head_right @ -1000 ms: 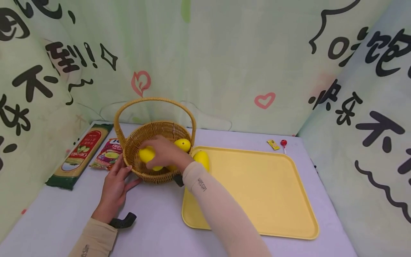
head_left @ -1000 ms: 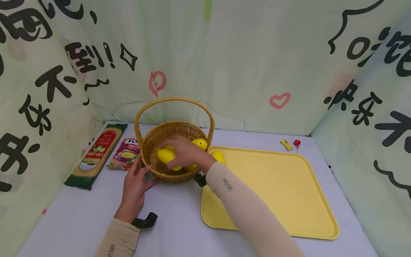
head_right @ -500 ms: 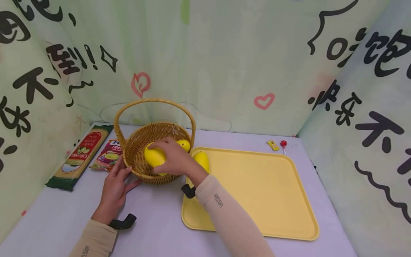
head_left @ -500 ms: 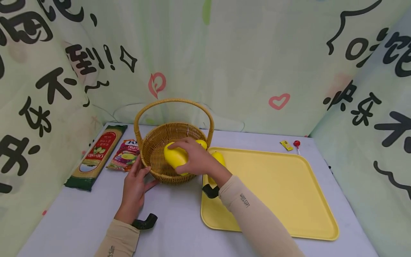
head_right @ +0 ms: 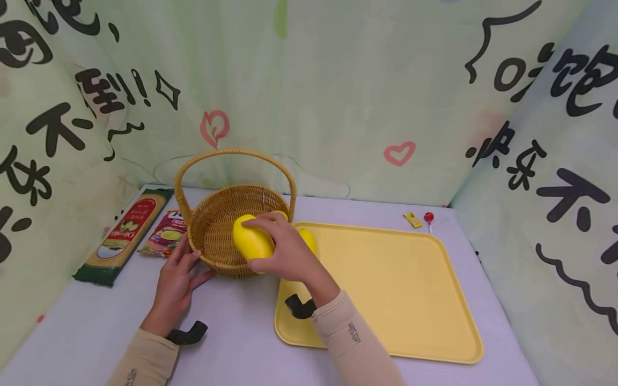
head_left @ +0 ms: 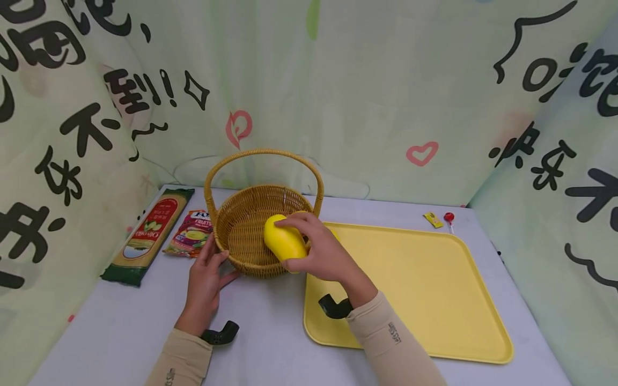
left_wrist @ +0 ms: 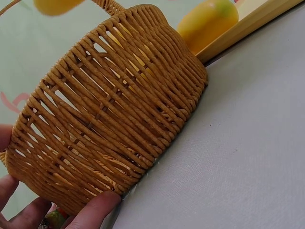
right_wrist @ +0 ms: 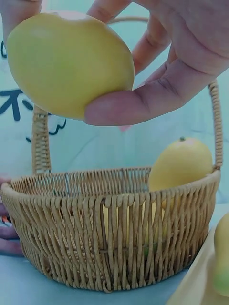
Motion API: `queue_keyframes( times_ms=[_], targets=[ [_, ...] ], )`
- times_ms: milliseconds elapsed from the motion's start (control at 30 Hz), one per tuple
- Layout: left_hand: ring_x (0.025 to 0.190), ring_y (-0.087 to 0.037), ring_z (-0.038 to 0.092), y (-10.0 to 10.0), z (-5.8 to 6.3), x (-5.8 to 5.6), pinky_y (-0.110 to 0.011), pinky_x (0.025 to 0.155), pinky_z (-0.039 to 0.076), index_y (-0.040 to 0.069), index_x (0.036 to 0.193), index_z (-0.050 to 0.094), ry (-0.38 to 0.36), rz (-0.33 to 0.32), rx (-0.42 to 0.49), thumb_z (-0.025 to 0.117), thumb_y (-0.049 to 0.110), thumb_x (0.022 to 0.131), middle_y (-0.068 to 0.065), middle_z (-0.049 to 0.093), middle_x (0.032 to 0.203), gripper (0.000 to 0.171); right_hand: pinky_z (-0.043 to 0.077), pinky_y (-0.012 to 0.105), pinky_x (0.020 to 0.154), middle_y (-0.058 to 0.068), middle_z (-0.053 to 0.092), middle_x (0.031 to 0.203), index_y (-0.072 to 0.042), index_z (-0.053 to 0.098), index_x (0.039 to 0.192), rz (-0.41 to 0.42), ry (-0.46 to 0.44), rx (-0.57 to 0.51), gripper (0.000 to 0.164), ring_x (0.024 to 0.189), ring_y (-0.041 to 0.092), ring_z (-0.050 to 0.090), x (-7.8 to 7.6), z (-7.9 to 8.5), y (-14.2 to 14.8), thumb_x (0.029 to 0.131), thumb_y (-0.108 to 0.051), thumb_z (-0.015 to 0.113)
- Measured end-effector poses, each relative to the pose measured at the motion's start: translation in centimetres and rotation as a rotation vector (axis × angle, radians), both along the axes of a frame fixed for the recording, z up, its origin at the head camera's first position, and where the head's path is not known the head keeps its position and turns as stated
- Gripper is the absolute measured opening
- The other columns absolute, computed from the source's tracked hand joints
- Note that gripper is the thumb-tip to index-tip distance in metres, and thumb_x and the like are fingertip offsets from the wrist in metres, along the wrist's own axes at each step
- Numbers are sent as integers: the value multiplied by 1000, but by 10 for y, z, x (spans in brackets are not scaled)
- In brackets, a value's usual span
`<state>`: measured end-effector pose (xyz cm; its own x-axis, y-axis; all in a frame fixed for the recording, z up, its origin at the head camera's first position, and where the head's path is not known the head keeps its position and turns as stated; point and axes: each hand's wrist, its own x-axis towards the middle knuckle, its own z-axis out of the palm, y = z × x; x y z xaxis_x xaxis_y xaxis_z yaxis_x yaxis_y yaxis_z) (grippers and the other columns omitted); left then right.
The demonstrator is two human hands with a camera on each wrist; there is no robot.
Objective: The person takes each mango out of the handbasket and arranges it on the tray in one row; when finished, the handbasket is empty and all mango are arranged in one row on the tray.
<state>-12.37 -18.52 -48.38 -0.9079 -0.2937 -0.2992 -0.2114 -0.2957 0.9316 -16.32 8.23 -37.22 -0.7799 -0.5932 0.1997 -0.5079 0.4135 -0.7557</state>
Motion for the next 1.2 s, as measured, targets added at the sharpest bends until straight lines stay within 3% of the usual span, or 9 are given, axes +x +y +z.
queue_keyframes(
  times_ms=[400, 633, 1200],
  targets=[
    [156, -26, 40, 0, -1, 0, -59, 103, 56, 47, 166, 26, 5, -9, 16, 54, 22, 110, 9, 21, 178, 67, 63, 35, 80, 4, 46, 158, -25, 63, 144, -65, -42, -106, 65, 123, 31, 58, 17, 1, 29, 82, -17, 80],
    [156, -26, 39, -1, 0, 0, -59, 103, 56, 49, 165, 25, 0, -6, 10, 54, 23, 110, 10, 20, 178, 67, 62, 33, 79, 6, 45, 160, -25, 62, 147, -130, -15, -100, 67, 124, 31, 59, 25, 2, 50, 83, -17, 82],
    [156, -27, 39, -1, 1, 3, -57, 103, 56, 49, 165, 25, -9, -11, 7, 53, 24, 111, 9, 20, 178, 67, 62, 31, 79, 9, 44, 161, -22, 60, 149, -183, 24, -15, 70, 124, 32, 61, 31, 9, 75, 84, -15, 85]
  ],
)
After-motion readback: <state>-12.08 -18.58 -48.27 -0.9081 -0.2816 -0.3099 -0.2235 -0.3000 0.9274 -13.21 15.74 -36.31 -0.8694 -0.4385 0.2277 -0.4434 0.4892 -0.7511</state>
